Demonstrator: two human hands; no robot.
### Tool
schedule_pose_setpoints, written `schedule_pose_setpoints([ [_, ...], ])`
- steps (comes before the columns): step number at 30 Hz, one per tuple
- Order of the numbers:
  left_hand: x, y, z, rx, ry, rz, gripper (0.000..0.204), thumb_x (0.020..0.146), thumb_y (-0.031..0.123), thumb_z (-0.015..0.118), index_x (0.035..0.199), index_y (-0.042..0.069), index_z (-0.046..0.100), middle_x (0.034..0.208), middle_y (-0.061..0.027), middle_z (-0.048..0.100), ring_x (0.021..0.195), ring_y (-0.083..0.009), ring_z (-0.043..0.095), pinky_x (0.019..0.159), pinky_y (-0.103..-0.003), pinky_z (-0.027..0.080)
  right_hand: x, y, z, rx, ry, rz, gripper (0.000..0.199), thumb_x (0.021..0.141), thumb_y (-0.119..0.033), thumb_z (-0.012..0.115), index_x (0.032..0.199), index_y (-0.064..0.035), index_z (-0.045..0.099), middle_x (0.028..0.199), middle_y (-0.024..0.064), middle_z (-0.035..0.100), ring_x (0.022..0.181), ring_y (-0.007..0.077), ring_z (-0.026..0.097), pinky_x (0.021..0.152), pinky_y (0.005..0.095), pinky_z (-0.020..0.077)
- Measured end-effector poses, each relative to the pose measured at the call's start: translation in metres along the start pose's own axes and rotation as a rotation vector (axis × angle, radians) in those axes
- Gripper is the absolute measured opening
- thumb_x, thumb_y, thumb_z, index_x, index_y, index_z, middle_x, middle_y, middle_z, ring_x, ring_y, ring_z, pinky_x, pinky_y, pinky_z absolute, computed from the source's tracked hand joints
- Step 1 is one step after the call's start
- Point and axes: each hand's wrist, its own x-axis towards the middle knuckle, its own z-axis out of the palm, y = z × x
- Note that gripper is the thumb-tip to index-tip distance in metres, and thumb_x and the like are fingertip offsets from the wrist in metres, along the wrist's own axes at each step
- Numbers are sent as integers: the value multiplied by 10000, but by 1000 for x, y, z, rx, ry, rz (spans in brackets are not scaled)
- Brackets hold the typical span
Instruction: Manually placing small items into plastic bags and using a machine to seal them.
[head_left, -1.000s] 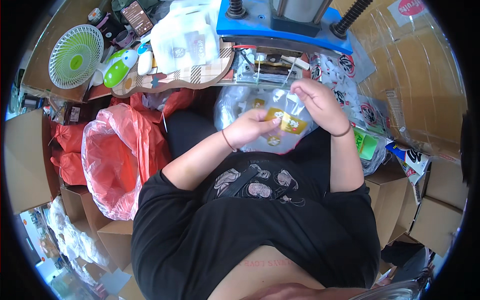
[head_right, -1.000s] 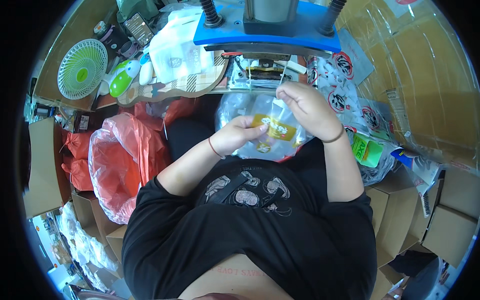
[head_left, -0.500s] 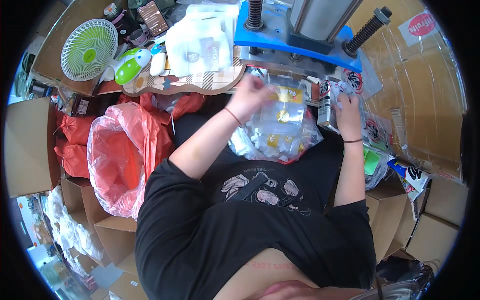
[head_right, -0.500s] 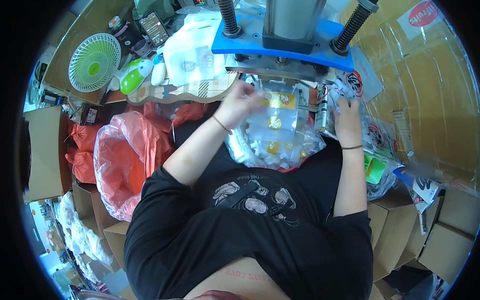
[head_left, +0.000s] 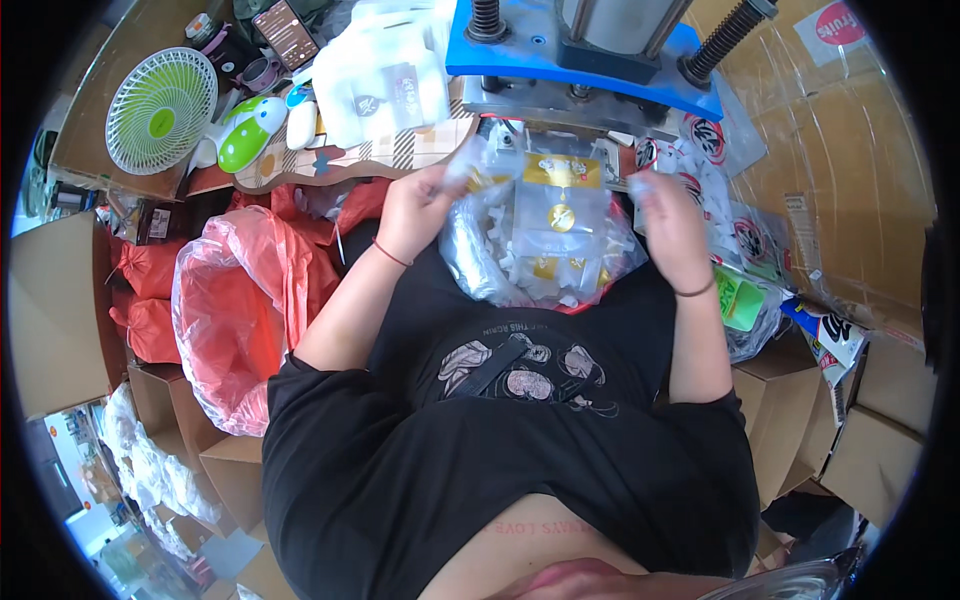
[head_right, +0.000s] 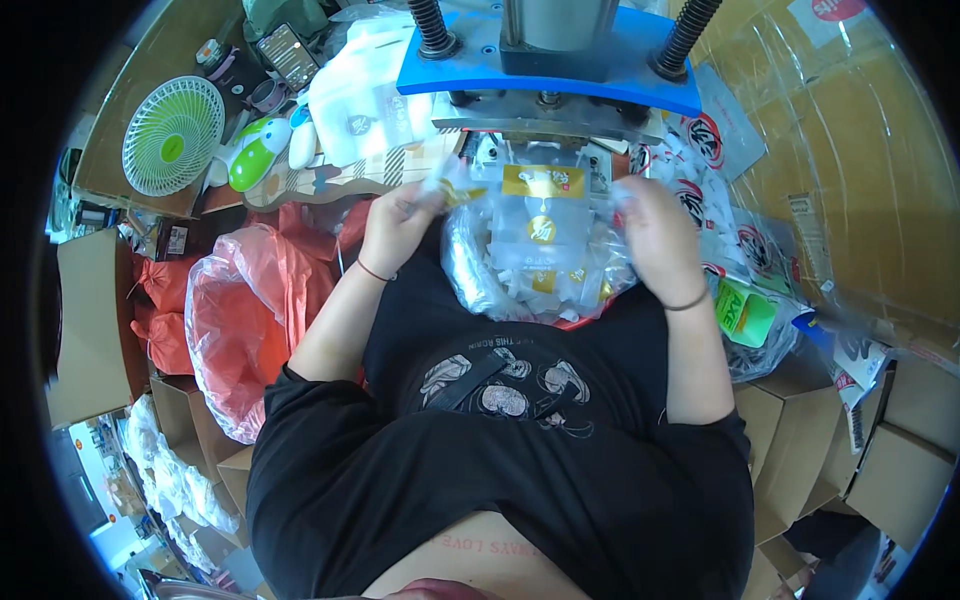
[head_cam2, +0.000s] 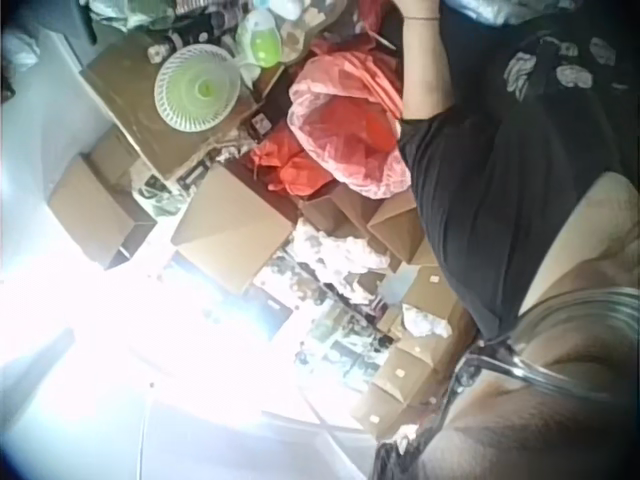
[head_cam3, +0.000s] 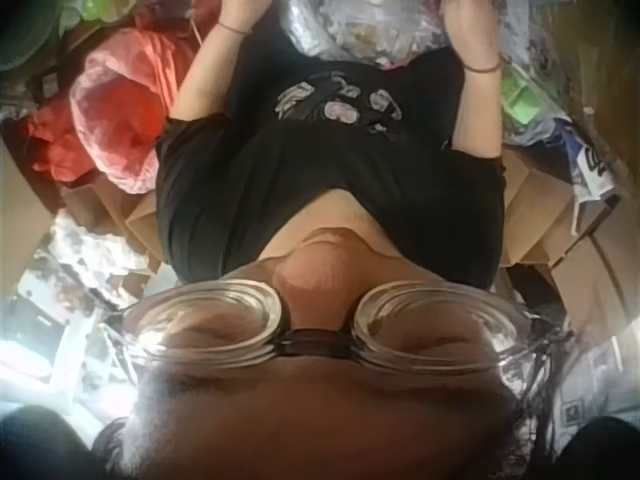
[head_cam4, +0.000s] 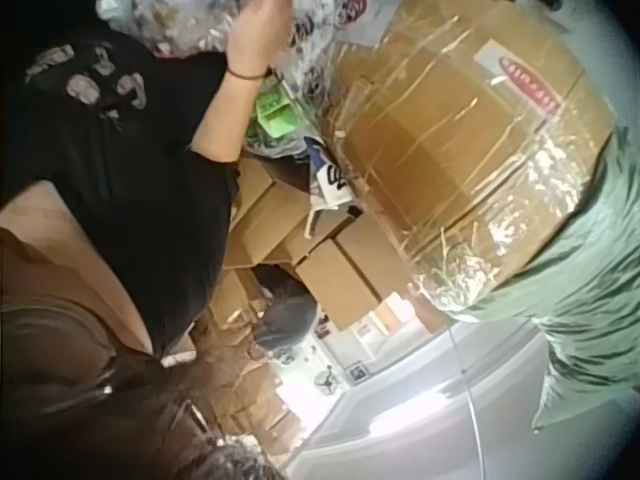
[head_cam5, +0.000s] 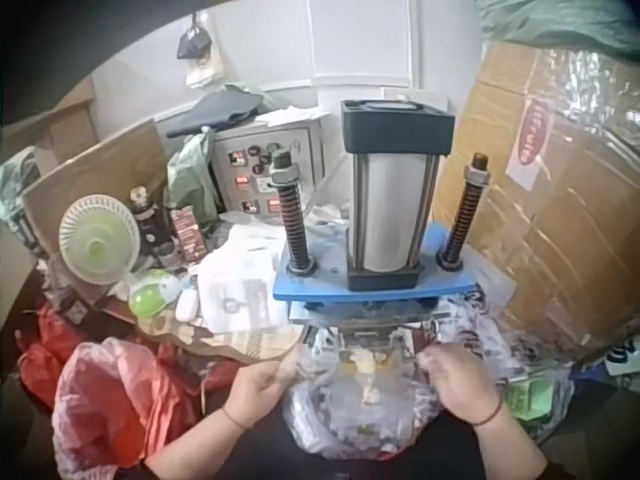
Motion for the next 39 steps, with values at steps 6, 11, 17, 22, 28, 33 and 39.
schedule_pose_setpoints([
  [6, -7, 44, 36, 164, -489, -166, 205, 973, 152, 638, 1108, 6, 687, 901, -29, 712, 780, -42, 609, 669, -218, 490, 33, -57, 0, 358, -240, -101, 156, 939, -114, 612, 1052, -10, 643, 933, 145, 660, 850, 282, 637, 791, 332, 503],
  [11, -24, 45, 68, -529, -547, -272, 260, 995, 215, 626, 1144, 9, 682, 932, -16, 721, 845, -42, 610, 725, -217, 489, 41, -50, 6, 357, -36, -187, 127, 938, -120, 628, 996, -7, 639, 872, 108, 641, 810, 226, 618, 760, 313, 486],
  [17, -32, 63, 90, -617, -677, -433, 294, 1008, 262, 601, 1159, 17, 666, 953, -30, 716, 860, -68, 626, 750, -231, 496, 28, -35, -1, 749, 83, 244, 111, 937, -101, 641, 904, 3, 623, 839, 83, 632, 766, 225, 607, 728, 313, 473],
  [22, -44, 52, 111, -786, -596, -667, 275, 1012, 254, 590, 1141, 20, 655, 981, -53, 706, 841, -115, 654, 769, -273, 533, 20, -39, 11, 326, 134, -119, 111, 940, -99, 636, 896, 1, 624, 832, 88, 627, 750, 232, 606, 727, 317, 475],
  [28, -33, -29, 66, -684, -173, -651, 273, 1024, 236, 551, 1183, 23, 612, 1037, -65, 689, 880, -166, 664, 798, -332, 552, -66, 11, 8, 137, -109, -77, 159, 937, -182, 631, 969, -26, 634, 905, 134, 630, 819, 304, 620, 742, 375, 494],
  [33, -41, -35, 28, -741, -174, -574, 270, 1032, 248, 537, 1168, 32, 626, 1034, -65, 693, 871, -160, 668, 806, -331, 541, -106, 40, 30, -140, -31, -26, 233, 873, -168, 683, 1052, -26, 637, 1089, 145, 648, 997, 335, 630, 876, 409, 499],
  [39, -59, -25, 48, -697, -262, -626, 280, 1035, 257, 534, 1159, 33, 647, 1009, -66, 706, 908, -142, 662, 826, -312, 517, -125, 91, 89, -442, -382, 184, 410, 857, -274, 698, 1213, -88, 619, 1330, 159, 555, 1217, 365, 533, 1015, 447, 437],
])
